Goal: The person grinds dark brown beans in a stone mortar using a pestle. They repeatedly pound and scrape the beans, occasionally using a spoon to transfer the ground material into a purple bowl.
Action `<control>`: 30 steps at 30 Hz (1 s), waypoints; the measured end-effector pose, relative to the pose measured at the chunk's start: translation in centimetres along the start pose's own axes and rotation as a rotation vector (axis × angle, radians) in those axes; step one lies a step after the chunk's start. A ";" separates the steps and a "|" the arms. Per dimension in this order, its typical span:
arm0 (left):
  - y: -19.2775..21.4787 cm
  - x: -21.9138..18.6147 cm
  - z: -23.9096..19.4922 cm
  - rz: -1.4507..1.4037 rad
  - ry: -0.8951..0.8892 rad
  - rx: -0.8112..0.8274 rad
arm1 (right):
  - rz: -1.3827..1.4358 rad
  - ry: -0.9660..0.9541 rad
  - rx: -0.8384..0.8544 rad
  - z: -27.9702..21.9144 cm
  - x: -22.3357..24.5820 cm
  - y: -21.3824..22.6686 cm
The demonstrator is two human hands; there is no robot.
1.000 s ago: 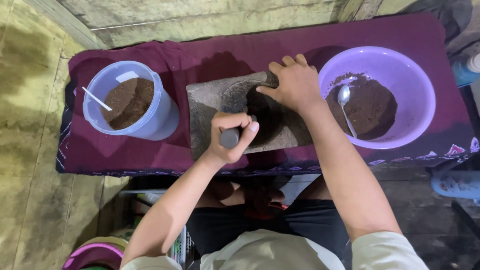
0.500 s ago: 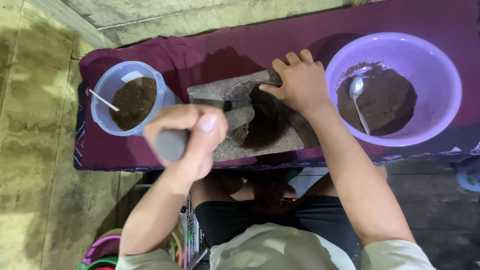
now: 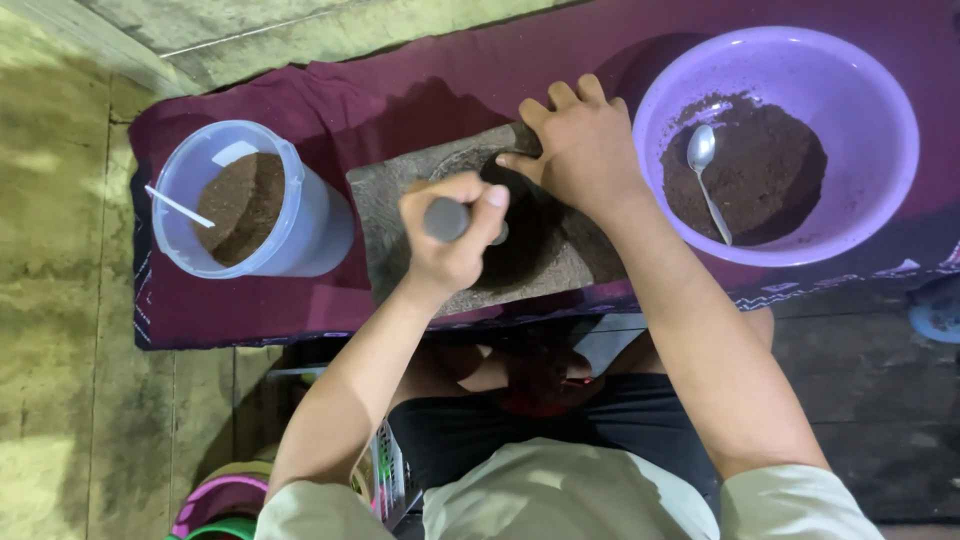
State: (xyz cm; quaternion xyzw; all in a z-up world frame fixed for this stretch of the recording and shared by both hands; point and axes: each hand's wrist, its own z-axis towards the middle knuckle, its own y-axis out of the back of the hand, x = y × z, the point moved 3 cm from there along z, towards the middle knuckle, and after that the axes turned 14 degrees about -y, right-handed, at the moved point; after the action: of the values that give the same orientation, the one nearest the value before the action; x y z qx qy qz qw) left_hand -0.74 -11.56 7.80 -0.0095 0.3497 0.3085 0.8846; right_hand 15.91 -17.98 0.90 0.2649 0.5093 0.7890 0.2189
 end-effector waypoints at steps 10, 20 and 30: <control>-2.4 5.0 4.1 -0.239 0.025 0.126 | -0.029 0.065 -0.002 -0.3 -0.8 0.2; 5.5 7.1 -0.2 -0.347 0.149 -0.467 | -0.079 0.078 -0.005 0.9 -0.8 -0.4; 4.6 2.6 -2.7 -0.333 0.036 -0.392 | -0.092 0.065 0.083 1.5 -0.8 -0.5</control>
State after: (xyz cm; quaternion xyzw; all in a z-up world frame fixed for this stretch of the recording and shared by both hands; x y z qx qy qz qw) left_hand -3.46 -7.05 4.99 -0.2438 0.2924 0.2202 0.8981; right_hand 17.51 -17.26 0.79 0.2243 0.5599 0.7646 0.2271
